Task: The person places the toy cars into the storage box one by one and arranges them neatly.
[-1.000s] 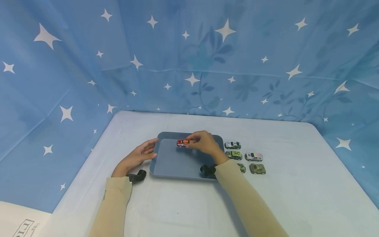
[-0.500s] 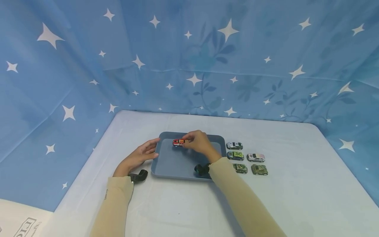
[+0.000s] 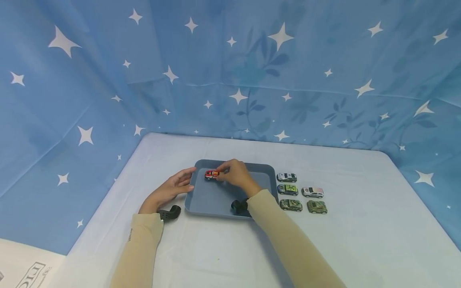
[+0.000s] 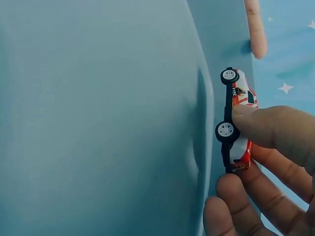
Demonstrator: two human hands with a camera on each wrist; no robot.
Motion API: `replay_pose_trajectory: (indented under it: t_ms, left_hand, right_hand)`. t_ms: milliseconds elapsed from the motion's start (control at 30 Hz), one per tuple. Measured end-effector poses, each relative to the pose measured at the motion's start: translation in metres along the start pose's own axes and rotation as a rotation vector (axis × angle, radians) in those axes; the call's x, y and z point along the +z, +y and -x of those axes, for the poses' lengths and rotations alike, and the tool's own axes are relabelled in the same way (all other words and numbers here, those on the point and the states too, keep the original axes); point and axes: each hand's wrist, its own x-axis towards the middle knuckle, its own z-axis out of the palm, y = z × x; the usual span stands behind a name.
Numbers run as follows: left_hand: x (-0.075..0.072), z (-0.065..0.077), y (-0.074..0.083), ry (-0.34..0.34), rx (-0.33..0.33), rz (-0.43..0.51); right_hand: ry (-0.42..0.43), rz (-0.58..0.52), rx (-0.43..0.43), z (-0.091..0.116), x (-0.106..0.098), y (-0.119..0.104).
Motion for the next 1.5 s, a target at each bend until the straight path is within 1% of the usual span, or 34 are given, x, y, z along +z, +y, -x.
replay_pose_trajectory:
  t_ms: [200, 433, 667, 833, 1000, 1167, 1367, 1500]
  left_hand:
    - [0.001, 0.002, 0.001, 0.025, -0.023, -0.01]
    - [0.001, 0.0, 0.001, 0.016, -0.017, -0.021]
    - [0.001, -0.001, 0.001, 0.009, -0.012, -0.022]
    - [0.001, -0.002, 0.0, 0.006, -0.002, -0.017]
    - [0.0, 0.0, -0.001, 0.013, 0.001, -0.011]
    - [0.0, 0.001, 0.0, 0.012, 0.006, -0.011]
    - [0.0, 0.0, -0.001, 0.009, 0.016, -0.013]
    - [0.001, 0.0, 0.0, 0.009, 0.013, -0.014]
  right_hand:
    - [-0.006, 0.013, -0.008, -0.003, 0.007, -0.005]
    - [0.016, 0.059, 0.009, -0.008, 0.013, -0.008]
    - [0.034, 0.144, 0.018, -0.011, 0.02, -0.013]
    - [0.034, 0.148, 0.014, -0.011, 0.022, -0.014]
    - [0.018, 0.111, -0.011, -0.011, 0.02, -0.012]
    - [0.001, 0.081, -0.018, -0.01, 0.013, -0.008]
    - [0.003, -0.045, 0.02, -0.008, 0.002, 0.001]
    - [-0.022, -0.124, 0.032, -0.005, -0.006, 0.006]
